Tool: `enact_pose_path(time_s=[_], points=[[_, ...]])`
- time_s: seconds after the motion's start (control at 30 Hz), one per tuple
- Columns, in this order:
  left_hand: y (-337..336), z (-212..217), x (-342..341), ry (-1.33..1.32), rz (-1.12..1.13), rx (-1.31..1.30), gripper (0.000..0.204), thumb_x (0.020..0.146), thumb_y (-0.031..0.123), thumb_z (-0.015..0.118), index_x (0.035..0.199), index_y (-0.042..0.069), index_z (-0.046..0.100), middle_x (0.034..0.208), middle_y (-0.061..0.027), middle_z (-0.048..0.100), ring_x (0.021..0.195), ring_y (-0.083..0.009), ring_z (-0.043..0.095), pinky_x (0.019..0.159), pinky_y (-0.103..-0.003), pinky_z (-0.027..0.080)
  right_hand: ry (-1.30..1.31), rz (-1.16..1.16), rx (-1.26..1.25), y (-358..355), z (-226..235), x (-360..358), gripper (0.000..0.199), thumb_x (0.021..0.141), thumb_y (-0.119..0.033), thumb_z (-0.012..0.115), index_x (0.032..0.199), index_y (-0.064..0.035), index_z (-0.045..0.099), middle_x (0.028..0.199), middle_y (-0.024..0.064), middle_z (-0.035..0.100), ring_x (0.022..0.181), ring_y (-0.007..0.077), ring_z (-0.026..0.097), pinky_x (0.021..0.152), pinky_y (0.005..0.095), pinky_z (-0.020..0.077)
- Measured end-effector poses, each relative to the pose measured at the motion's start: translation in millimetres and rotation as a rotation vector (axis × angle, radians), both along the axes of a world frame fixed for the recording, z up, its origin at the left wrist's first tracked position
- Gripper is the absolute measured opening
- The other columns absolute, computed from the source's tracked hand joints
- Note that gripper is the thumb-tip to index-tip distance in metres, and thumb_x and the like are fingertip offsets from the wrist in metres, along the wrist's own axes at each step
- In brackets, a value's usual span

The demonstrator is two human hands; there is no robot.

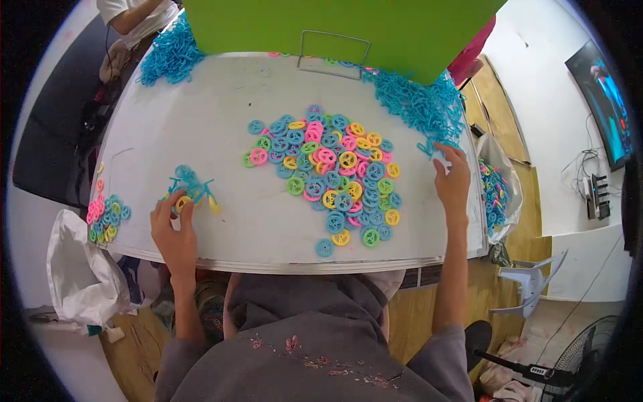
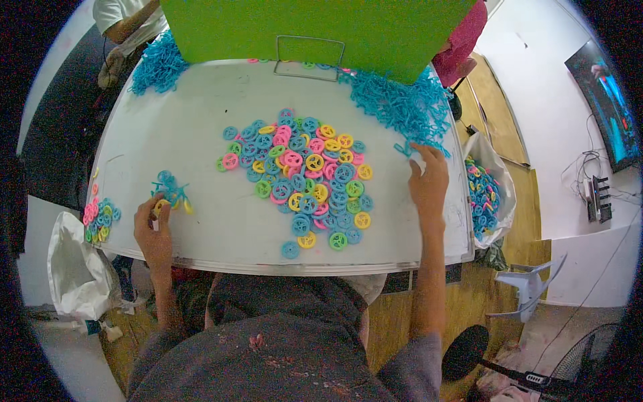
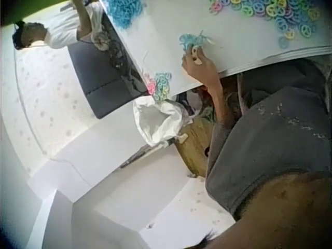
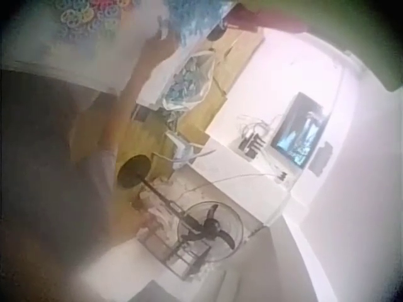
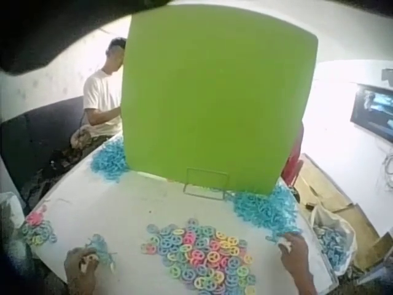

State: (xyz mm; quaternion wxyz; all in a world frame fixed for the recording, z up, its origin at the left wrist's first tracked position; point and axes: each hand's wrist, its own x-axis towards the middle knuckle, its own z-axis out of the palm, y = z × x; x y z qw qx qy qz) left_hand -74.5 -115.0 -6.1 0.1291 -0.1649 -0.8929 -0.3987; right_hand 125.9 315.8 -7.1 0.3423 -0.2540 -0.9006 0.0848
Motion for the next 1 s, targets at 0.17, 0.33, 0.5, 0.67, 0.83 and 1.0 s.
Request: enact_pose_path(time_s=[0.17, 0.33, 0.5, 0.67, 0.83, 1.0], points=[[12.4, -3.3, 11.3, 0.316, 0.152, -0.111, 0.023, 0.082, 0.006, 0.064, 0.105, 0.01, 0.066, 0.103, -0.0078, 0.055, 0.096, -0.0251, 0.046, 0.082, -0.035, 0.037, -0.082, 0.086, -0.263, 17.5, -15.6, -8.6, 0.021, 0.079, 0.0, 0.064, 0.098, -0.0063, 0.068, 0.101, 0.0102, 0.06, 0.083, 0.023, 0.06, 0.069, 0.0315, 0.0486], [51.6, 11.7, 34.5, 0.3, -0.091, 0.067, 0.023, 0.081, 0.001, 0.063, 0.102, 0.01, 0.068, 0.103, -0.0075, 0.054, 0.099, -0.0243, 0.046, 0.083, -0.036, 0.037, -0.004, 0.11, 0.049, 23.1, -24.8, -5.3, 0.013, 0.081, -0.002, 0.063, 0.094, -0.0031, 0.067, 0.097, 0.0104, 0.06, 0.083, 0.0243, 0.06, 0.073, 0.0305, 0.0484], [100.5, 20.4, 63.9, -0.031, -0.425, 0.343, 0.034, 0.078, -0.002, 0.064, 0.111, 0.008, 0.063, 0.106, -0.0101, 0.058, 0.09, -0.0221, 0.055, 0.071, -0.032, 0.046, 0.279, 0.096, -0.274, -33.3, 13.9, -16.7, 0.012, 0.092, -0.004, 0.054, 0.098, 0.0016, 0.062, 0.093, 0.0086, 0.065, 0.084, 0.0156, 0.061, 0.077, 0.0268, 0.0468], [156.2, 33.7, 85.3, -0.312, -0.635, 0.641, 0.039, 0.079, -0.007, 0.061, 0.116, 0.003, 0.058, 0.108, -0.0087, 0.058, 0.097, -0.0184, 0.058, 0.074, -0.028, 0.051, 0.143, 0.259, -0.645, -109.2, 54.9, -8.3, 0.012, 0.094, -0.003, 0.049, 0.097, 0.0027, 0.06, 0.09, 0.0057, 0.064, 0.085, 0.0098, 0.058, 0.078, 0.0235, 0.0451], [157.9, 12.2, 85.6, -0.397, -0.779, 0.728, 0.028, 0.084, -0.007, 0.056, 0.11, 0.001, 0.06, 0.095, -0.0109, 0.062, 0.08, -0.0183, 0.064, 0.071, -0.029, 0.053, 0.153, 0.438, -0.798, -146.4, 50.6, -12.8, 0.013, 0.095, -0.002, 0.047, 0.098, 0.0018, 0.059, 0.093, 0.0056, 0.063, 0.086, 0.0089, 0.057, 0.077, 0.0225, 0.0451], [145.0, 15.4, 89.4, -0.699, -0.651, 0.866, 0.017, 0.088, -0.004, 0.055, 0.104, -0.002, 0.061, 0.094, -0.0082, 0.062, 0.083, -0.0135, 0.062, 0.073, -0.026, 0.052, 0.278, 0.475, -1.112, -165.5, 36.8, -25.5, 0.017, 0.096, -0.008, 0.049, 0.107, 0.0002, 0.059, 0.096, 0.0032, 0.062, 0.077, 0.0043, 0.054, 0.067, 0.019, 0.0436]])
